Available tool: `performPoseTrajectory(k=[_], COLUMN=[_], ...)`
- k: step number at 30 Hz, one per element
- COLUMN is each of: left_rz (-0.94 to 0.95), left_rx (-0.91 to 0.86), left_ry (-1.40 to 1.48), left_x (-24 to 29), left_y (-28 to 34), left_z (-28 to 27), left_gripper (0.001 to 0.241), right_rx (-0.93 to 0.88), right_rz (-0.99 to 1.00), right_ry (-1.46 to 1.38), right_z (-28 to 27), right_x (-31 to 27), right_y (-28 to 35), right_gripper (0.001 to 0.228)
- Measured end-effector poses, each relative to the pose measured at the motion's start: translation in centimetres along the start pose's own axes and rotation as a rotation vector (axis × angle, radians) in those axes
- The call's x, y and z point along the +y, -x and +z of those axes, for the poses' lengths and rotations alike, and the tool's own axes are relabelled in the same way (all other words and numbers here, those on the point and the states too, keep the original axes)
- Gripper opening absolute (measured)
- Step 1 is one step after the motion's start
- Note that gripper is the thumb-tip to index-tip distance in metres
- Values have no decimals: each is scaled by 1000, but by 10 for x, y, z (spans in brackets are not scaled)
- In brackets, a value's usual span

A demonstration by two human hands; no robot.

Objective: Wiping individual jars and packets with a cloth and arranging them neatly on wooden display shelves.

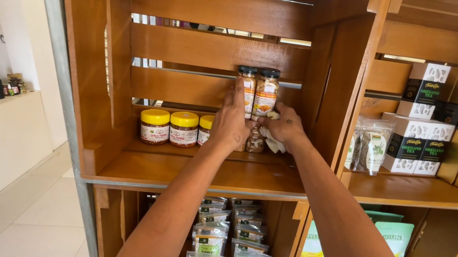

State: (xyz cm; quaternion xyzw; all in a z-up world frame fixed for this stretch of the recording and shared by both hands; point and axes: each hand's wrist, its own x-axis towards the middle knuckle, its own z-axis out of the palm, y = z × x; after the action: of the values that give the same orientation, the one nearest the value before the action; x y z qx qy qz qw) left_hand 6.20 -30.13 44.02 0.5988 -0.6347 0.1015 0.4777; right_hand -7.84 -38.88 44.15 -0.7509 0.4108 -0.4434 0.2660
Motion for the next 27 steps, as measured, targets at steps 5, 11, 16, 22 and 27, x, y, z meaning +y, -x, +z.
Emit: performPoseTrajectory(k=[5,11,16,22,27], left_rz=[-49,-61,-20,60,439], left_rx=[-62,-109,-85,17,318], left_ry=[-117,-211,-214,-146,290], left_x=[4,12,1,26,60], left_y=[1,4,2,17,89], left_z=[-7,-12,-2,-11,-44], left_gripper=[114,114,116,116,61], right_rx=[100,111,157,441,156], right_rz=[-49,-50,-100,-443,-518], right_ry=[206,282,293,297,-574], right_z=[11,10,21,15,-1], right_x=[5,-9,3,-26,-68], right_y=[-5,15,17,61,140], right_gripper=[65,63,66,75,47])
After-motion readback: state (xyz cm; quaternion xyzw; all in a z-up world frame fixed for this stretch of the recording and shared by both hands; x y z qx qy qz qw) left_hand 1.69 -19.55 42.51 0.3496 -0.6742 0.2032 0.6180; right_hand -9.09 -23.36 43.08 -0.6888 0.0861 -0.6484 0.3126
